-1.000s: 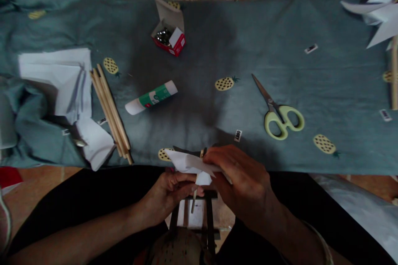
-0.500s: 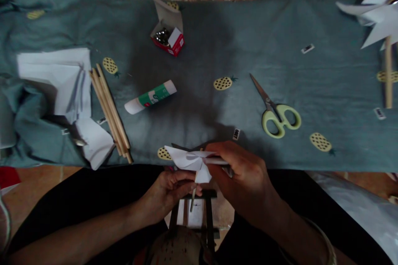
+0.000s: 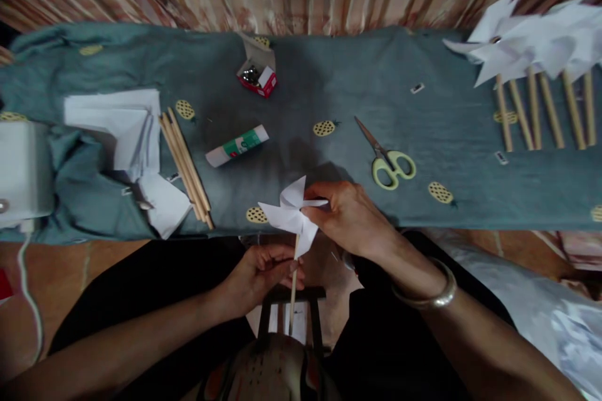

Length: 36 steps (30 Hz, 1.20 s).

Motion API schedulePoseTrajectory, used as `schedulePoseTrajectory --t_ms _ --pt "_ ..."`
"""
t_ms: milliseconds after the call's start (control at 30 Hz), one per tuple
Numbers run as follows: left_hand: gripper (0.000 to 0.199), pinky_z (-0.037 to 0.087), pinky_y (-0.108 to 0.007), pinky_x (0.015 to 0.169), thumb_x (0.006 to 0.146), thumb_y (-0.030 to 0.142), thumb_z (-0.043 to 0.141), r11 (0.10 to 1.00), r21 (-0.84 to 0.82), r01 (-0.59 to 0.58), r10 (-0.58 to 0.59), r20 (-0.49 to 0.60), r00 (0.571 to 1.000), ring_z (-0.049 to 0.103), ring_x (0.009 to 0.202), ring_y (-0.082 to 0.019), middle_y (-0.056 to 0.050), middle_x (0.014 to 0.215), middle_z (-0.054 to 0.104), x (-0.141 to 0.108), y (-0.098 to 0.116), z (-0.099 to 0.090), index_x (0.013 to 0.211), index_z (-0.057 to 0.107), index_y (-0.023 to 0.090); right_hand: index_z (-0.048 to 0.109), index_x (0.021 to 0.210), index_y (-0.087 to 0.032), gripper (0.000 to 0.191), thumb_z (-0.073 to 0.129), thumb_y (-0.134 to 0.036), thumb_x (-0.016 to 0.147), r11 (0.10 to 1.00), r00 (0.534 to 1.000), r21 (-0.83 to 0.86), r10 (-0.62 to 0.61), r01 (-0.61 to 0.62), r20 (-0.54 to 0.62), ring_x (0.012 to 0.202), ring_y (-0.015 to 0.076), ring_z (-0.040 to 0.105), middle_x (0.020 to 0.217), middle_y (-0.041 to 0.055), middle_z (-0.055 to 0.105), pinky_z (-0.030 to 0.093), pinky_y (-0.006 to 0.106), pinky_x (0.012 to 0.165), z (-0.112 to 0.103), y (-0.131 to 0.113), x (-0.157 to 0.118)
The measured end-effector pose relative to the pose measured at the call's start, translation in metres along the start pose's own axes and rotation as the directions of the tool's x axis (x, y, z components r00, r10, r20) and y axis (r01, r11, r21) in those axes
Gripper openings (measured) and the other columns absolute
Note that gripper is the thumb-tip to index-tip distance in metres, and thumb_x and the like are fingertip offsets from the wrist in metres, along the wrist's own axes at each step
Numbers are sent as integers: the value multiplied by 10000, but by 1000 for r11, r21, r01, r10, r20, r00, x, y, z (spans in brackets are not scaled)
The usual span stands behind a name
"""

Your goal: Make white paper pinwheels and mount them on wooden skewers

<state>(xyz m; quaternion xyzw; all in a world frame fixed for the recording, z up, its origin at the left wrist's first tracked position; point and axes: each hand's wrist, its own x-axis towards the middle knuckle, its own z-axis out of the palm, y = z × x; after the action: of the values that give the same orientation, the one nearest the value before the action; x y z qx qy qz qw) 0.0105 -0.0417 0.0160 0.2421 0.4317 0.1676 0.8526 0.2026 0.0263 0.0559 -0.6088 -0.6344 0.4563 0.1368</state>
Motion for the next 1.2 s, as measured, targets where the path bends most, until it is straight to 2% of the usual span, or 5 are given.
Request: schedulePoseTrajectory --t_ms 200,367,600,800,1200 --pt "540 525 -252 646 577 584 846 999 -26 -23 24 18 1000 637 608 -116 -23 709 661 2 1 0 764 656 115 769 907 -179 197 667 -223 744 999 996 17 29 -30 82 759 212 702 845 37 771 526 281 665 -4 1 13" --pt "527 545 -290 649 544 545 864 999 -18 -48 48 45 998 656 610 -141 -32 711 671 5 2 1 765 648 118 751 790 -149 141 676 -241 714 987 987 -162 32 -6 160 709 179 638 705 12 700 448 261 643 -13 -6 25" --pt "327 551 -297 648 658 359 815 997 0 -73 73 -11 997 660 582 -138 -23 681 661 4 3 5 769 629 113 738 769 -140 150 685 -249 679 950 954 -304 29 66 300 656 134 569 672 -13 653 384 233 597 -23 -19 43" --pt "286 552 -311 675 689 318 806 996 36 -82 83 -21 996 663 585 -142 -26 676 654 4 4 3 770 628 108 702 689 -150 153 696 -284 615 966 918 -257 113 -13 380 555 101 494 593 -31 585 363 217 516 -24 -23 53" --pt "321 561 -333 664 692 340 821 997 -7 -83 83 15 996 643 558 -132 -13 657 638 4 3 0 783 628 100 645 605 -158 191 726 -329 578 955 878 -296 149 -8 456 542 94 445 551 -45 529 322 234 528 -30 -29 61"
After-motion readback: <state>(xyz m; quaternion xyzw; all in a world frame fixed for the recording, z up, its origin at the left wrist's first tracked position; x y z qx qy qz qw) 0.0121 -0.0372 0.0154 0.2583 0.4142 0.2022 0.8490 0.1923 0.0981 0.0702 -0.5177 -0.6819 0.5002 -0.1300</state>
